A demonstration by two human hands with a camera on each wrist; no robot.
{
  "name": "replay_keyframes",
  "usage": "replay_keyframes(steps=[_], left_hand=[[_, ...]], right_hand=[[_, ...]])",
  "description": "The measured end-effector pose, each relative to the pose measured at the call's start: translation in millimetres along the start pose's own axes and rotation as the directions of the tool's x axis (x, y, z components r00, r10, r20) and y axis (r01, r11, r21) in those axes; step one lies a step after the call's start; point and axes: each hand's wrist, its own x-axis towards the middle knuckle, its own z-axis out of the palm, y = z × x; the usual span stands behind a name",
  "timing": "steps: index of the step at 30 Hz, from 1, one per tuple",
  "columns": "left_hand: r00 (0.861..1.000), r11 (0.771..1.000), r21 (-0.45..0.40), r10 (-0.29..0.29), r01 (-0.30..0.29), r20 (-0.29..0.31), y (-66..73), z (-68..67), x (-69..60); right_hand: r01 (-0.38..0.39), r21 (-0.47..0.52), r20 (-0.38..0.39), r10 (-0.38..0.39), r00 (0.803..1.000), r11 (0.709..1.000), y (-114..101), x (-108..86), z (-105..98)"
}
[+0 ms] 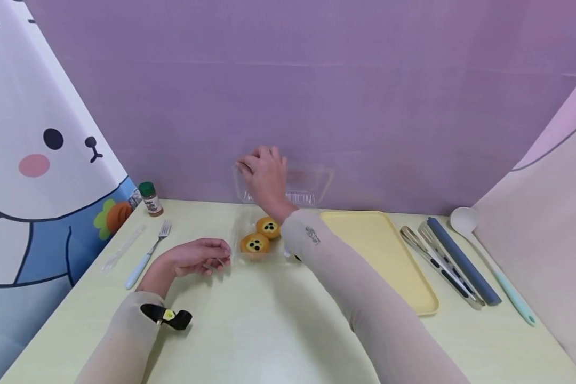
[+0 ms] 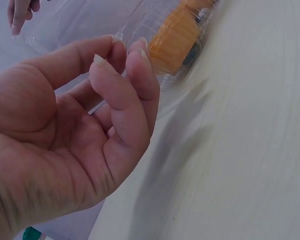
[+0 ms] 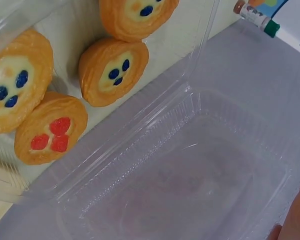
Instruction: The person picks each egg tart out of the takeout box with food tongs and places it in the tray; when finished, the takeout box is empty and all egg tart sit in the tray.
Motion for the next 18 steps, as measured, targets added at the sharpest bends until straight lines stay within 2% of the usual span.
replay_keyframes(steps=[7, 12, 14, 18], left_hand=[[1.0, 1.0, -0.007, -0.008, 0.008, -0.007, -1.1, 1.3, -2.4], [1.0, 1.0, -0.005, -0.009, 0.009, -0.007, -0.2, 3.1, -3.3], [1.0, 1.0, 0.0, -0.009, 0.009, -0.012, 1.0, 3.5, -3.4], [1.0, 1.0, 0.012, -0.011, 0.011, -0.021, 4.1, 3.6, -4.2]], right_hand=[[-0.037, 0.033, 0.017, 0.036, 0.999, 0.999, 5.5, 8.3, 0.0], [-0.115, 0.075, 0.042, 0.112, 0.993, 0.99, 15.7, 15.7, -11.2], [-0.16, 0.124, 0.057, 0.154, 0.986, 0.979, 23.7, 15.3, -16.8], [-0.246, 0.248, 0.08, 0.233, 0.969, 0.937, 47.0, 7.1, -28.4]])
